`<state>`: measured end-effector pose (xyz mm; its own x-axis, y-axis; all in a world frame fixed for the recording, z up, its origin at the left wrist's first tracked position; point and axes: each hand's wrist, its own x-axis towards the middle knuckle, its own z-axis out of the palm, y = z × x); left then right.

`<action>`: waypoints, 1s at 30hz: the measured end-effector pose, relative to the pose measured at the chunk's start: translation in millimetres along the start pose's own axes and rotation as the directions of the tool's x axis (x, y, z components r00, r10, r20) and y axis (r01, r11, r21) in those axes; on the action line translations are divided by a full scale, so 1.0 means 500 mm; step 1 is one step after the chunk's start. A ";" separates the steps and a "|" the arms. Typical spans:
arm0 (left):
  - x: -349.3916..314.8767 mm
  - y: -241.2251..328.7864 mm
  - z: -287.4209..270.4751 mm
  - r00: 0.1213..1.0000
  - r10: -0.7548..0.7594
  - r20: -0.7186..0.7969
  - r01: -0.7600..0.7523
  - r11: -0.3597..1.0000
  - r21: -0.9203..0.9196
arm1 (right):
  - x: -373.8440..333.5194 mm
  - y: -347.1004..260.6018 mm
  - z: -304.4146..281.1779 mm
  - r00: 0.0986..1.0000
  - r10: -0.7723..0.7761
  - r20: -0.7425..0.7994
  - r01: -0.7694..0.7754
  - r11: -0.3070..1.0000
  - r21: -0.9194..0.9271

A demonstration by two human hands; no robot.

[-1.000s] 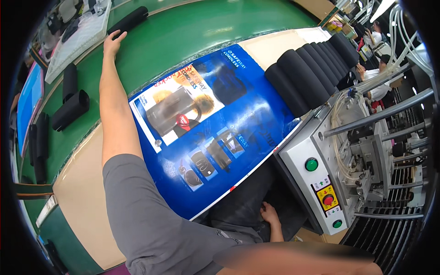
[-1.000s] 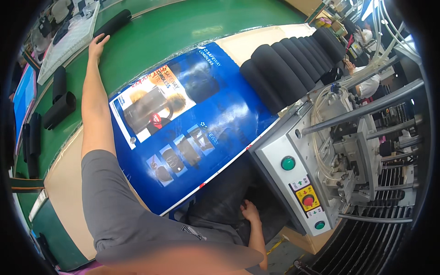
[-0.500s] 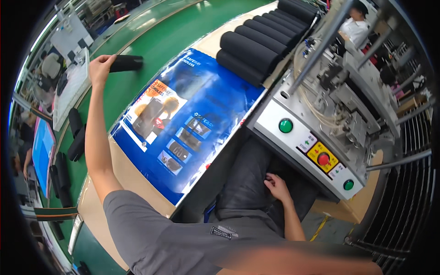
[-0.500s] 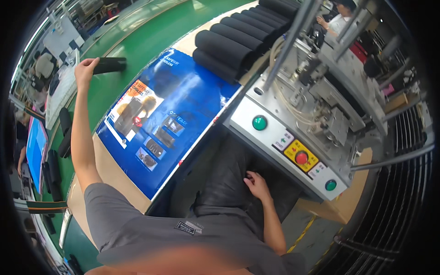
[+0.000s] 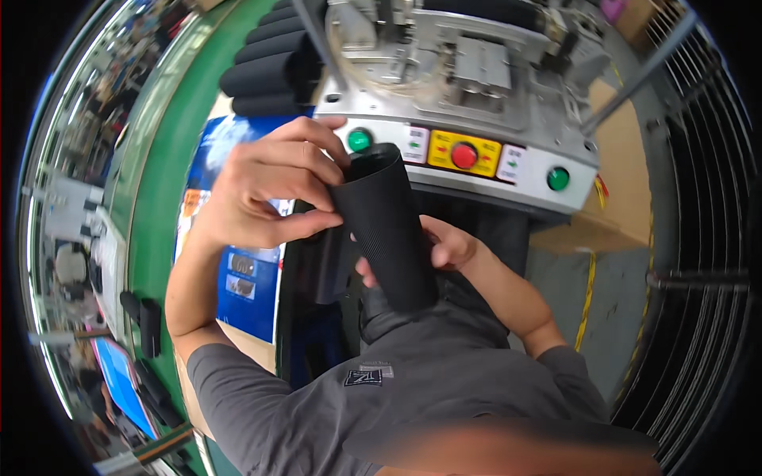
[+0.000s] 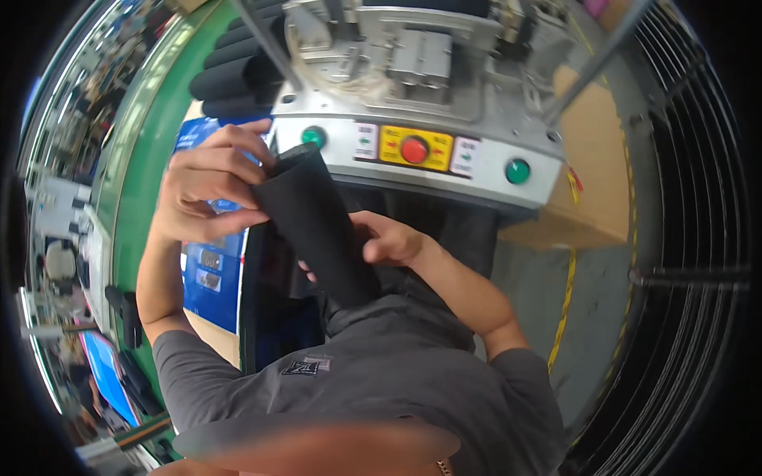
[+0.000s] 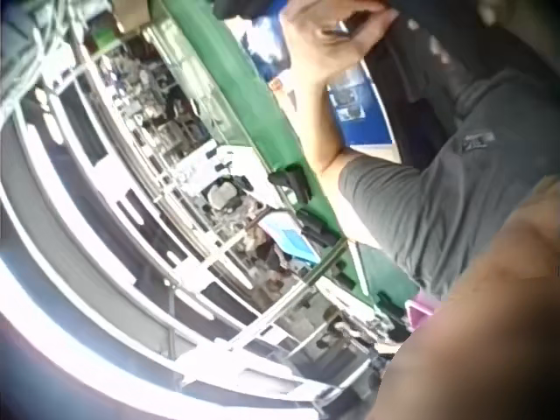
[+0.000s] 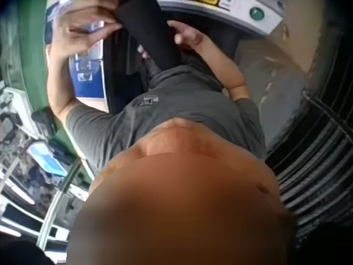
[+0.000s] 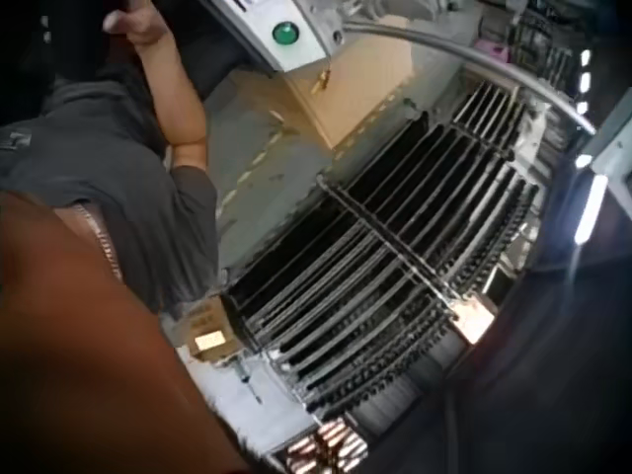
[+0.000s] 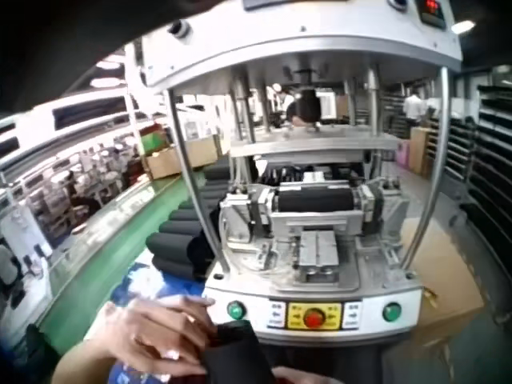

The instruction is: Operating a pneumatic press machine to process or assemble cylindrical components.

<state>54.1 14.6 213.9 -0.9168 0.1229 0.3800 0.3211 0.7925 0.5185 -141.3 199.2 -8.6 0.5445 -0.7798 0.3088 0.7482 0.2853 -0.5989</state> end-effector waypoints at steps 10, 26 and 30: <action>-0.085 -0.133 0.291 0.789 -0.600 -0.133 0.315 0.580 -0.751 | -0.045 0.004 0.038 0.694 -0.436 -0.573 0.029 0.812 -0.584; -0.121 -0.121 0.308 0.738 -0.588 -0.332 0.401 0.777 -0.485 | 0.029 0.055 0.028 0.389 -0.756 -0.526 -0.139 0.516 -0.845; -0.067 -0.114 0.285 0.780 -0.508 -0.365 0.361 0.842 -0.400 | 0.010 0.022 0.021 0.389 -0.791 -0.473 -0.122 0.465 -0.877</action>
<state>32.6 50.7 62.4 -0.7919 -0.5247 0.3123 0.0340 0.4727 0.8806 -126.3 204.3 -5.9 -0.5588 -0.7925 0.2441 -0.0511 -0.2610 -0.9640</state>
